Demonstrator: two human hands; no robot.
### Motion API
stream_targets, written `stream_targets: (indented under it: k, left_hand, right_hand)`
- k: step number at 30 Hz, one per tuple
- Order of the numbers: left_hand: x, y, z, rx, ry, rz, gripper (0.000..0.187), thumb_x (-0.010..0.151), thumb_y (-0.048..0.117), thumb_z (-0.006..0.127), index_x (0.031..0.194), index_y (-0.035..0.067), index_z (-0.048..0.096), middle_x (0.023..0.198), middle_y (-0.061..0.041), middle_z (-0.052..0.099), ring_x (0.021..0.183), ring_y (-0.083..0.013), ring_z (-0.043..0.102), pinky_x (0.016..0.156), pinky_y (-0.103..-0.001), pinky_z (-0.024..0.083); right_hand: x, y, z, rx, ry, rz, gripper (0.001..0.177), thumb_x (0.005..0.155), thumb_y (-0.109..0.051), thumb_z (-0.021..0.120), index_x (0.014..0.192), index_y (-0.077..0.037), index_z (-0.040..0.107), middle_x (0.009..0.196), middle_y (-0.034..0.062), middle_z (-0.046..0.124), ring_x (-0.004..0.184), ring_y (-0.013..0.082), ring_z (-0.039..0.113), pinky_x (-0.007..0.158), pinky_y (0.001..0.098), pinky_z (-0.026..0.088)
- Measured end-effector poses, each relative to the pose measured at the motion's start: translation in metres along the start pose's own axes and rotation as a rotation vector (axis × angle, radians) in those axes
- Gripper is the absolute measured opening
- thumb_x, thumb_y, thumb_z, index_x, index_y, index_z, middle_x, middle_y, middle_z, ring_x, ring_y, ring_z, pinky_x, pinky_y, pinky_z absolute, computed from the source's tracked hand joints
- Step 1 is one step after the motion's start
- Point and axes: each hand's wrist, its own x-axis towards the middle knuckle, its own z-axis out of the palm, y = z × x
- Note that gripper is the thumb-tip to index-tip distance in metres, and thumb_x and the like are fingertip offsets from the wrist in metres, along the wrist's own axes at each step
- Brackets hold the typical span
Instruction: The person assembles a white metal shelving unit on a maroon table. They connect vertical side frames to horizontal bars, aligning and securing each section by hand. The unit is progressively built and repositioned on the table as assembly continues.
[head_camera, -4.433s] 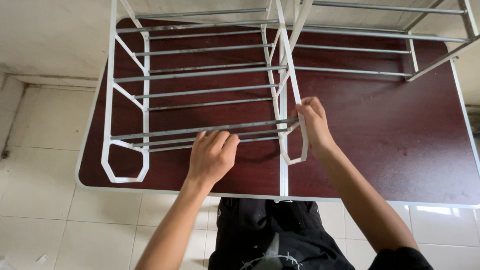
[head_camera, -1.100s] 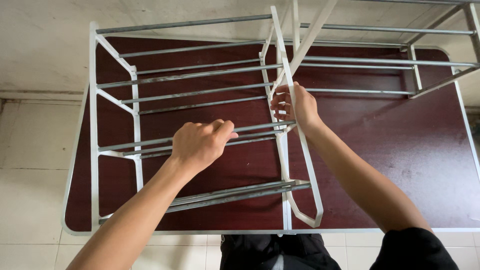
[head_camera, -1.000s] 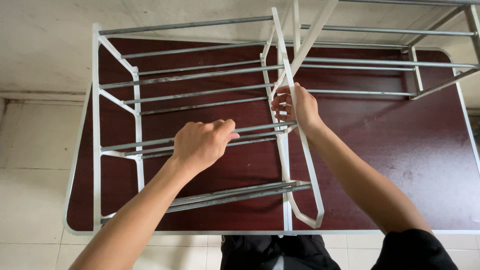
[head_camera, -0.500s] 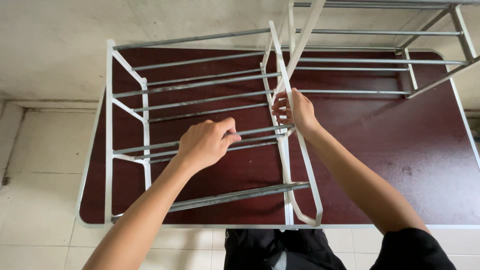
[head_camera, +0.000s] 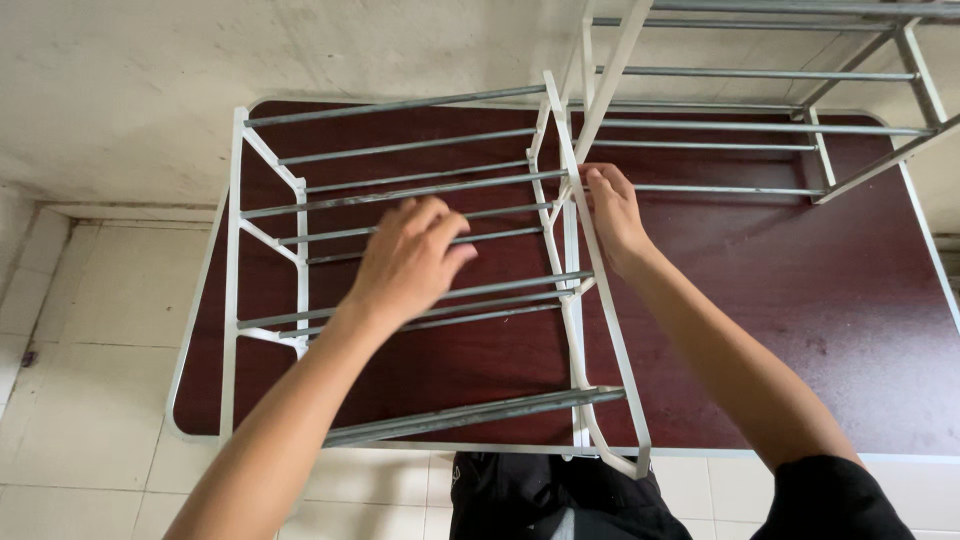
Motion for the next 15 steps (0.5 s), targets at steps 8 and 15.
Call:
stream_targets:
  k: [8, 15]
  left_hand:
    - [0.023, -0.054, 0.017, 0.119, -0.031, 0.049, 0.027, 0.092, 0.026, 0.074, 0.099, 0.003, 0.062, 0.087, -0.01, 0.068, 0.077, -0.026, 0.07, 0.069, -0.04, 0.057]
    - [0.021, -0.073, 0.036, 0.121, -0.019, 0.146, 0.035, 0.099, 0.031, 0.071, 0.081, 0.008, 0.051, 0.057, -0.002, 0.057, 0.044, -0.014, 0.061, 0.033, -0.027, 0.041]
  right_hand:
    - [0.049, 0.002, 0.007, -0.015, -0.134, 0.073, 0.048, 0.109, -0.037, 0.033, 0.114, -0.002, 0.066, 0.105, 0.0108, 0.068, 0.095, 0.0192, 0.063, 0.084, 0.0388, 0.053]
    - [0.064, -0.006, 0.024, 0.064, -0.216, 0.18, 0.052, 0.109, -0.04, 0.029, 0.103, -0.002, 0.064, 0.098, 0.015, 0.071, 0.099, 0.0254, 0.068, 0.093, 0.0422, 0.055]
